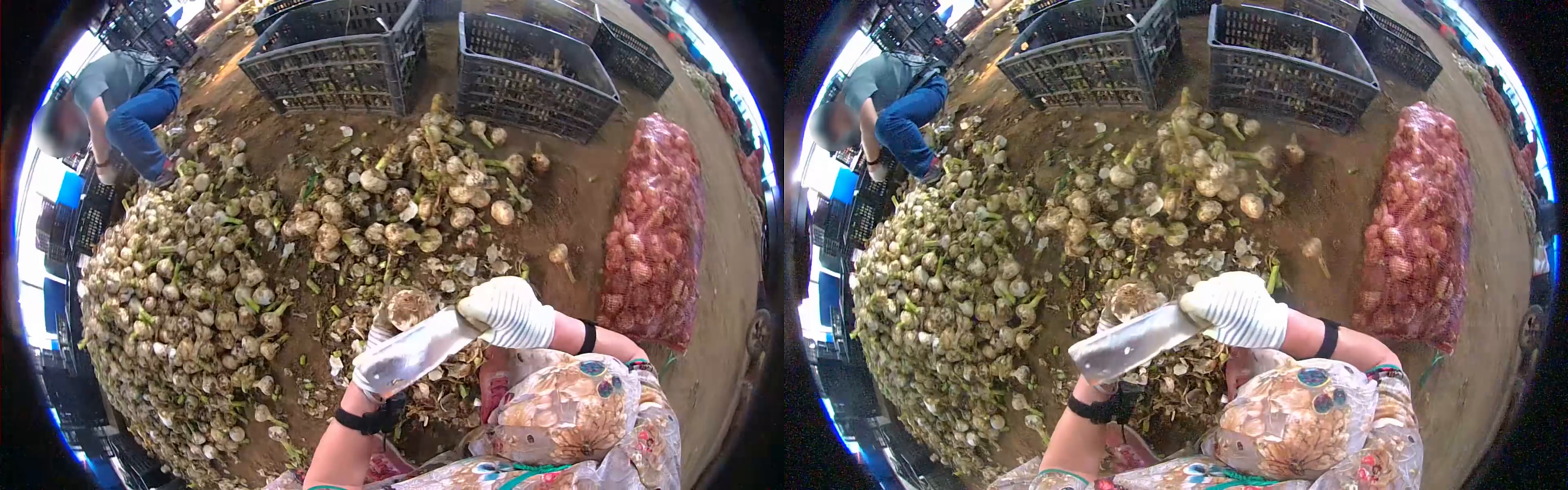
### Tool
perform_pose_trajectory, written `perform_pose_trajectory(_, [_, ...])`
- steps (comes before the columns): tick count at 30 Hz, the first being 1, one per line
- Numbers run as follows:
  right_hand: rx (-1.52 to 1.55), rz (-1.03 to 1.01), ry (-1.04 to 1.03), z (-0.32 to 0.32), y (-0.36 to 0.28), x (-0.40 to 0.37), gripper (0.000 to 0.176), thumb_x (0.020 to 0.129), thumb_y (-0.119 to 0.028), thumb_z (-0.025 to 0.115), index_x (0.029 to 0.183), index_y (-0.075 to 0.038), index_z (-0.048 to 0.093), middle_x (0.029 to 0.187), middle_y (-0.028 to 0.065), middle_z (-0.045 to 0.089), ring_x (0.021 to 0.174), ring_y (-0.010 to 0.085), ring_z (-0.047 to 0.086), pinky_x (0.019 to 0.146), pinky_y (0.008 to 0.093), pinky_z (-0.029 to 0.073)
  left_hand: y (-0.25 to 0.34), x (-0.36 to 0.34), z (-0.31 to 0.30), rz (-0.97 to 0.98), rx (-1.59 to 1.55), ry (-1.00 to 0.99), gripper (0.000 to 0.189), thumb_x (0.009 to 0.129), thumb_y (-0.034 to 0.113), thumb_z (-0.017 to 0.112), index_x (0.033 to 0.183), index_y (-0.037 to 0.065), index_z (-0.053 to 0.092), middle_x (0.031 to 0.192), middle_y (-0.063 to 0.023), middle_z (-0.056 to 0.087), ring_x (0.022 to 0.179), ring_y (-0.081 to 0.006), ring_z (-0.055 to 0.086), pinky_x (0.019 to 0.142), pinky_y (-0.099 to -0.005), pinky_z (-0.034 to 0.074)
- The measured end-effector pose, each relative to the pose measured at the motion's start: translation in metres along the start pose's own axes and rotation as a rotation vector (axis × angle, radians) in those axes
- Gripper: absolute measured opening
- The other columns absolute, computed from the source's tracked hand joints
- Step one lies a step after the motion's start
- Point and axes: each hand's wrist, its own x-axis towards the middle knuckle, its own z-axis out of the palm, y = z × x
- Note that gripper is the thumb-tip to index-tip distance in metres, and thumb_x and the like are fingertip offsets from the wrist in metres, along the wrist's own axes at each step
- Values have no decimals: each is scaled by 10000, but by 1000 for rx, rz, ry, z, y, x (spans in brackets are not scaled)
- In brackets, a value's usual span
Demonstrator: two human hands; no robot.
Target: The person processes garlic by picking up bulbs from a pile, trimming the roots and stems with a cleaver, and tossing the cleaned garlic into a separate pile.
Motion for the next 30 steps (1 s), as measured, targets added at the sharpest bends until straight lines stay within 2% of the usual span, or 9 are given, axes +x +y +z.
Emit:
perform_pose_trajectory(2, [0, 19, 9, 3, 0, -1, 68, 724, -190, 589, 754, -149, 544, 649, 72, 541, 610, 302, 595, 537, 413, 456, -4, 1, 6, -55, -425, -74, 585, 823, 232, 670, 1324, 15, 460, 1279, -144, 553, 1142, -241, 562, 983, -351, 466])
perform_pose_trajectory(7, [-6, 46, 34, 10, 2, -10, 60, 730, -191, 587, 758, -149, 554, 642, 70, 538, 608, 303, 590, 543, 417, 449, -9, 10, 14, -229, -916, -177, 571, 894, 326, 549, 1335, -19, 439, 1306, -166, 532, 1161, -261, 550, 1009, -355, 441])
perform_pose_trajectory(14, [-30, 36, 52, 5, 3, -20, 76, 719, -199, 594, 759, -147, 555, 644, 72, 544, 600, 298, 589, 518, 420, 440, -7, 22, 20, -393, -1043, -79, 583, 969, 404, 417, 1329, -55, 431, 1335, -191, 507, 1171, -285, 542, 1051, -359, 395])
perform_pose_trajectory(19, [29, 46, 35, 9, 6, -21, 85, 709, -188, 606, 757, -133, 563, 648, 86, 556, 615, 311, 605, 519, 431, 452, 23, 12, 43, -302, -1194, -291, 514, 986, 362, 393, 1295, -40, 471, 1292, -201, 542, 1148, -269, 562, 1035, -354, 414])
perform_pose_trajectory(23, [63, 96, 11, 17, 16, -20, 93, 718, -198, 612, 742, -120, 569, 637, 94, 560, 616, 317, 608, 526, 426, 459, 1, 14, 33, 17, -823, -289, 413, 976, 259, 423, 1252, -39, 499, 1223, -171, 588, 1094, -253, 590, 996, -349, 448])
perform_pose_trajectory(26, [31, 44, 164, 21, 14, -20, 115, 679, -112, 647, 691, -103, 534, 575, 82, 497, 538, 309, 540, 489, 400, 406, 3, 12, 29, 51, -431, -261, 346, 900, 144, 557, 1216, 7, 528, 1099, -78, 648, 1017, -185, 613, 937, -319, 481])
perform_pose_trajectory(27, [39, 55, 168, 21, 14, -20, 128, 736, -124, 643, 687, -92, 529, 576, 99, 504, 546, 324, 546, 495, 399, 421, -1, 9, 22, 192, 81, -209, 355, 877, 128, 589, 1210, 20, 532, 1081, -63, 652, 1000, -170, 615, 927, -310, 484])
perform_pose_trajectory(29, [43, 228, 211, 37, 35, -27, 151, 770, -170, 656, 722, -81, 543, 601, 115, 537, 574, 340, 566, 509, 400, 441, 4, 13, 26, 103, 261, -18, 382, 832, 129, 648, 1189, 48, 541, 1053, -41, 657, 966, -148, 616, 912, -295, 488])
perform_pose_trajectory(30, [43, 317, 235, 53, 52, -35, 169, 788, -193, 662, 739, -76, 550, 614, 123, 554, 588, 348, 577, 516, 401, 451, 4, 14, 31, 42, 353, -10, 383, 873, 248, 586, 1213, 82, 523, 1144, -68, 604, 1040, -174, 567, 926, -321, 467])
